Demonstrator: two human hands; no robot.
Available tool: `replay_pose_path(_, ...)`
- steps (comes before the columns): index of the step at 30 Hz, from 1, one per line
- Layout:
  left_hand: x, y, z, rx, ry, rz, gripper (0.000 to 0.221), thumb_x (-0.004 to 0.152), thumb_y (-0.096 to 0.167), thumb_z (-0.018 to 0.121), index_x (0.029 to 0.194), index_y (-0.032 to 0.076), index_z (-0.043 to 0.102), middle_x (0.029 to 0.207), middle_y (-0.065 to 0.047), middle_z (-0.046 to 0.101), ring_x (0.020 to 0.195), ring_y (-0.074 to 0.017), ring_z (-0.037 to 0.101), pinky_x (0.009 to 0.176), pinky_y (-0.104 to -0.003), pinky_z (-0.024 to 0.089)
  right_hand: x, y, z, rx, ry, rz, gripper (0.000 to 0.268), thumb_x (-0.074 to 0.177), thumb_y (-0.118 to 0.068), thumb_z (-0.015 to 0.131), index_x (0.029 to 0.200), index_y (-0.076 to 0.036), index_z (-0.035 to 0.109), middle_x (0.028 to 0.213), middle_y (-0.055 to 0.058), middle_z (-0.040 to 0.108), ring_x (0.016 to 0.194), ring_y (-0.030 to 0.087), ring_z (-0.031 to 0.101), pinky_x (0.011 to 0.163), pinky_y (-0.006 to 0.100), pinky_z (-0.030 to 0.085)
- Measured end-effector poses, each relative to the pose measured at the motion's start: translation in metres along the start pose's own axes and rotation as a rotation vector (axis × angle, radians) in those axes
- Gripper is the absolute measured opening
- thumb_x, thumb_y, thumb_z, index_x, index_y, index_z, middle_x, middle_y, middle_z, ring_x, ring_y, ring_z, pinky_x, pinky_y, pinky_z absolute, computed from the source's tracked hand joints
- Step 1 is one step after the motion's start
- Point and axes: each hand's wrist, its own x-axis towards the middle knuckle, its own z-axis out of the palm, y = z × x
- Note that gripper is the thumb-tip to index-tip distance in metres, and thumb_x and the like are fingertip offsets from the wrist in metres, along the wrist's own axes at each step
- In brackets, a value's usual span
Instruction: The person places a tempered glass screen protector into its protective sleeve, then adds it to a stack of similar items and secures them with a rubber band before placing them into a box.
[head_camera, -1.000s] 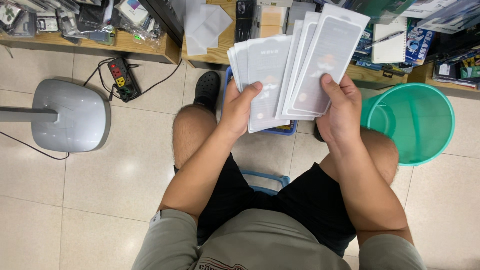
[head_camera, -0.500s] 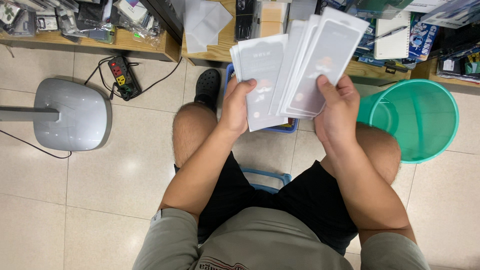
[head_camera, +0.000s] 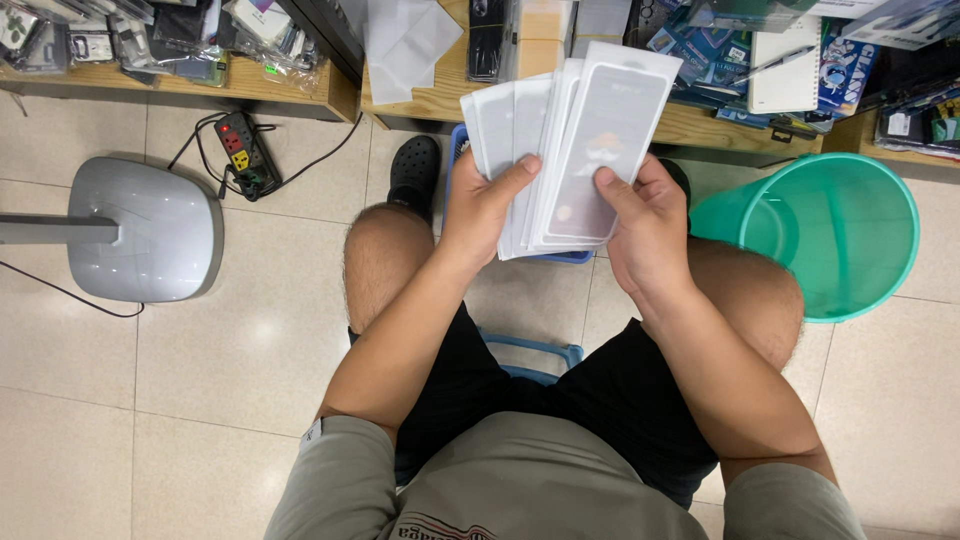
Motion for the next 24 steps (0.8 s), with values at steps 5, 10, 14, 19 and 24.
replay_pose_path(5,-0.001,0.013,-0.001,-0.127,0.050,-0.067,0.017,0.095,0.024,0.069,0.103,0.009,0.065,0.089,0.002,0.065,0.086,-0.0085,0.062,0.080,-0.027,0.053,0.024,0.008,-0.029,0.003,0.070,-0.094,0.016,0.098,-0.009,0.073,0.112,-0.005,0.065,0.094,0.001,0.067,0.088,0.010,0.068,0.085,0.026,0.057)
replay_pose_path(10,0.002,0.001,-0.001,-0.069,0.082,-0.019,0.018,0.091,0.019,0.077,0.101,0.009,0.067,0.086,0.003,0.067,0.084,-0.0056,0.062,0.075,-0.026,0.053,0.013,-0.002,-0.012,-0.030,0.055,-0.103,0.015,0.099,-0.010,0.072,0.112,-0.007,0.064,0.095,-0.001,0.065,0.088,0.010,0.063,0.083,0.024,0.053)
replay_pose_path(14,0.006,0.002,-0.002,0.006,0.101,0.000,0.021,0.086,0.018,0.084,0.098,0.009,0.069,0.084,-0.001,0.072,0.080,-0.0071,0.065,0.071,-0.026,0.054,-0.002,-0.004,0.004,-0.020,-0.010,-0.034,0.020,0.094,-0.009,0.076,0.111,-0.005,0.066,0.092,0.001,0.066,0.087,0.011,0.066,0.084,0.028,0.058)
replay_pose_path(19,0.005,0.005,-0.004,-0.109,0.122,-0.024,0.019,0.097,0.030,0.072,0.099,0.011,0.069,0.089,0.002,0.072,0.083,-0.0044,0.068,0.077,-0.023,0.058,0.013,0.006,-0.010,-0.009,0.016,-0.058,0.018,0.095,-0.007,0.075,0.111,-0.005,0.067,0.093,0.001,0.067,0.086,0.010,0.067,0.083,0.026,0.058)
replay_pose_path(24,0.008,-0.001,-0.011,-0.045,0.102,0.010,0.019,0.101,0.030,0.068,0.101,0.011,0.071,0.094,0.002,0.075,0.088,-0.0039,0.067,0.080,-0.026,0.060,0.017,-0.003,-0.014,0.014,0.042,-0.083,0.017,0.098,-0.010,0.073,0.112,-0.005,0.065,0.094,0.002,0.067,0.087,0.011,0.068,0.082,0.027,0.057)
